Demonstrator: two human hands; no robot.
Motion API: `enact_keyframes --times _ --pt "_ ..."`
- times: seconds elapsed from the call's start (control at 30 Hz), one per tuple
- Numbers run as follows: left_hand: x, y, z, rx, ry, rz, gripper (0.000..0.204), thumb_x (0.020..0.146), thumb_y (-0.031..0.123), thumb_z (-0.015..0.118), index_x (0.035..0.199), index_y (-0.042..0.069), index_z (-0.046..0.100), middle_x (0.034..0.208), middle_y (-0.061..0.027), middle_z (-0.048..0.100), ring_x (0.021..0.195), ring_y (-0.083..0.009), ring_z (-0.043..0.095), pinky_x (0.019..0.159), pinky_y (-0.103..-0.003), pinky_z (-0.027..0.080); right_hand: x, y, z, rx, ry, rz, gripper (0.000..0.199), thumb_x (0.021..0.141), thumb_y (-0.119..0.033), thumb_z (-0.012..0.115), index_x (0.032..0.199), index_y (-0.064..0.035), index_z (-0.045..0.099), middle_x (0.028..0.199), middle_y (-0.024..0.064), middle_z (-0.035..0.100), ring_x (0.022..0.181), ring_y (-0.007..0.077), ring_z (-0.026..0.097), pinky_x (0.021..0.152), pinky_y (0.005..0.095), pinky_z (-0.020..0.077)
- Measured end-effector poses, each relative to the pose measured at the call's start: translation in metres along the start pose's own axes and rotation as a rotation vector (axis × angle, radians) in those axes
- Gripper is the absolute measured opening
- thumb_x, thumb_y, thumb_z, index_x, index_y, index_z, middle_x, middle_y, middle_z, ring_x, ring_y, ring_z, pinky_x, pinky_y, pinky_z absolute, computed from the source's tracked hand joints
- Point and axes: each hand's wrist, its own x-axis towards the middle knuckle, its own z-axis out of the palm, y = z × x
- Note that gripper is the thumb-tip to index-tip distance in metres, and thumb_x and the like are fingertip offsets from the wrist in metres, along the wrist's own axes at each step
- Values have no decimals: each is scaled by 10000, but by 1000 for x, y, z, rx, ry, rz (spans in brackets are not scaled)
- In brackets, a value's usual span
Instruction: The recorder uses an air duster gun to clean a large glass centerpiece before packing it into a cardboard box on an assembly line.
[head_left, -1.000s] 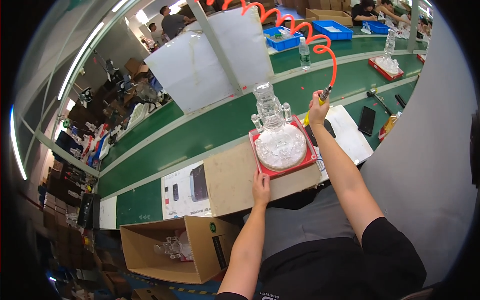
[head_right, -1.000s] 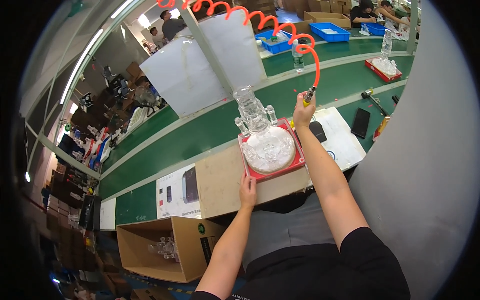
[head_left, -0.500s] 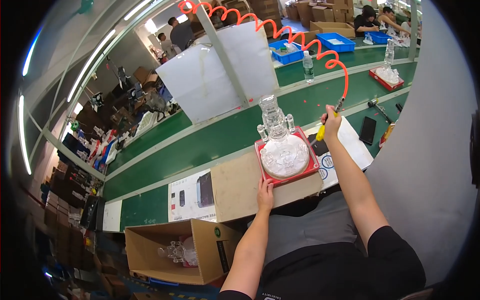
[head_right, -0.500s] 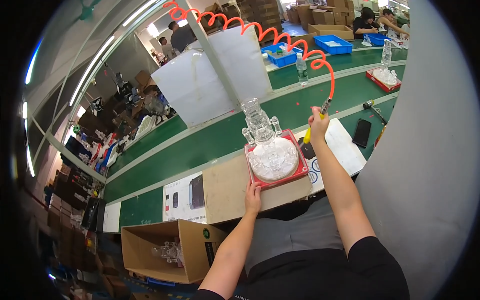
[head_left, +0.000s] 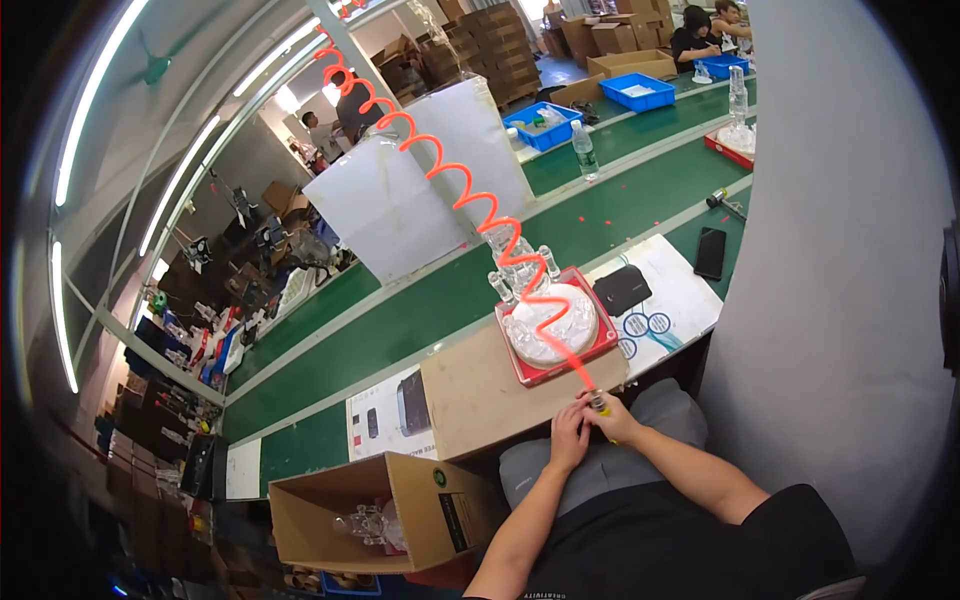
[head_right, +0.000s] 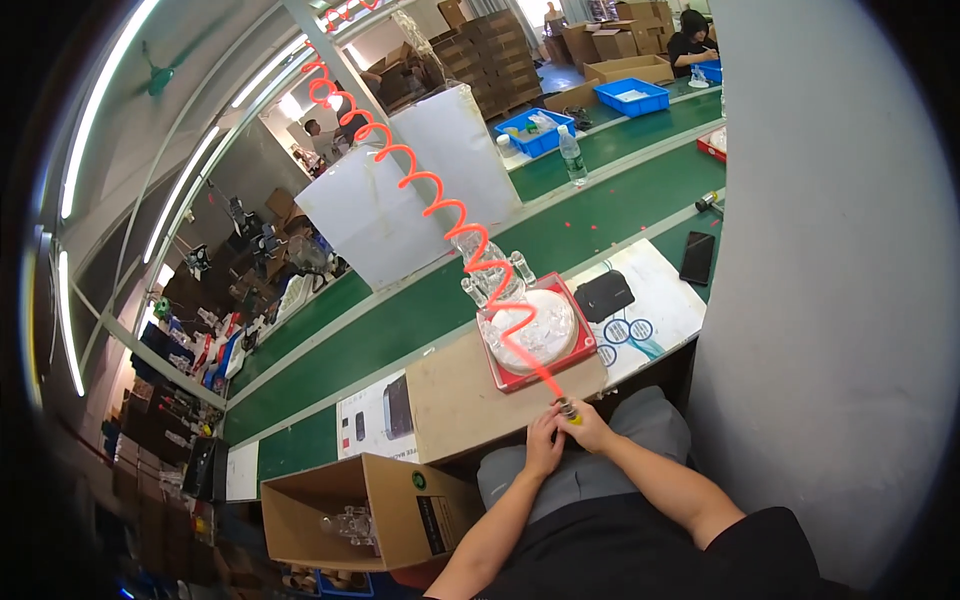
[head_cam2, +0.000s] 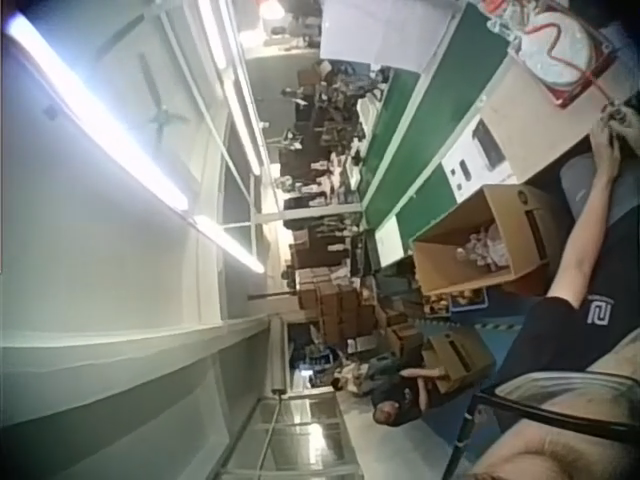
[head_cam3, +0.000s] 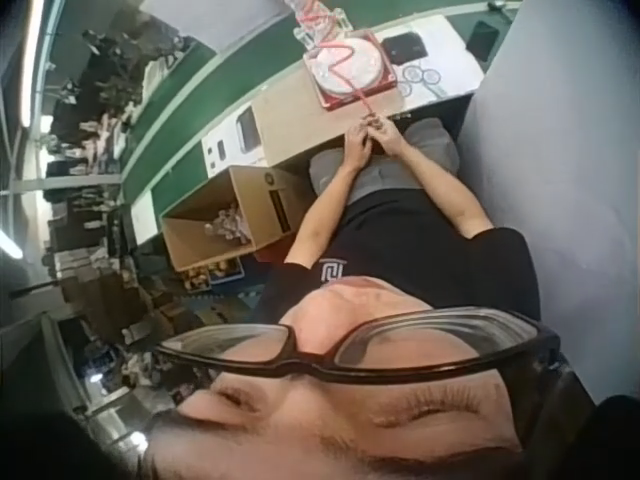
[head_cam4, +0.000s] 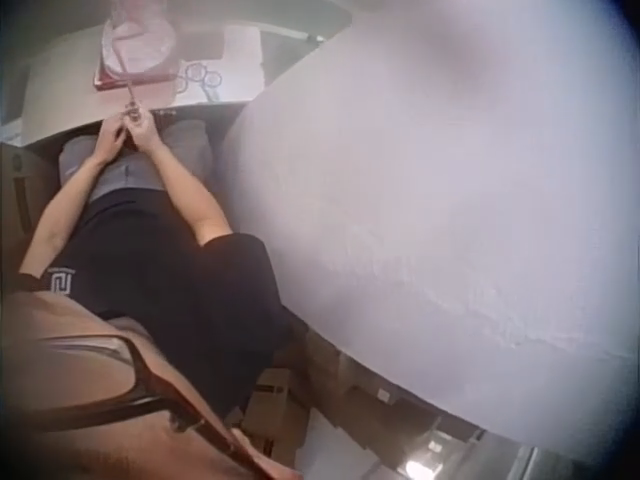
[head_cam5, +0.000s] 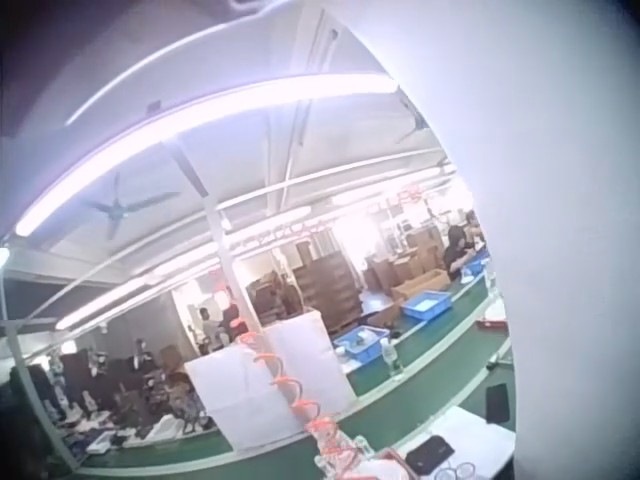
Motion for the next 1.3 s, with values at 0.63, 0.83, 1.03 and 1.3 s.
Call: enact_keyframes --times 0.63,0.83,1.03,1.3 --pt "-12 19 -11 87 -395 -287 329 823 165 596 1119 23 580 1124 -219 617 1006 -393 598 840 -467 498 1 27 -2 -425 -84 104 202 779 -159 667 929 -34 614 999 128 581 932 230 587 864 346 476" --pt "-14 22 -9 154 -453 -297 290 836 204 591 1067 29 600 1034 -207 652 961 -392 615 809 -482 499 -3 26 -1 -540 -130 157 199 766 -178 647 891 -24 639 1058 181 550 957 298 588 901 369 464" --pt "-11 24 -12 137 -449 -267 282 848 214 584 1064 35 608 1072 -186 645 963 -386 616 805 -482 499 -1 19 -1 -556 -93 203 231 761 -185 655 913 -13 634 1040 196 592 973 296 602 922 358 454" --pt "-10 25 -12 115 -472 -326 274 866 234 576 1055 41 619 1072 -170 648 963 -372 621 818 -471 499 -2 6 3 -488 -69 292 209 755 -187 646 859 -6 650 752 140 664 713 253 648 699 362 515"
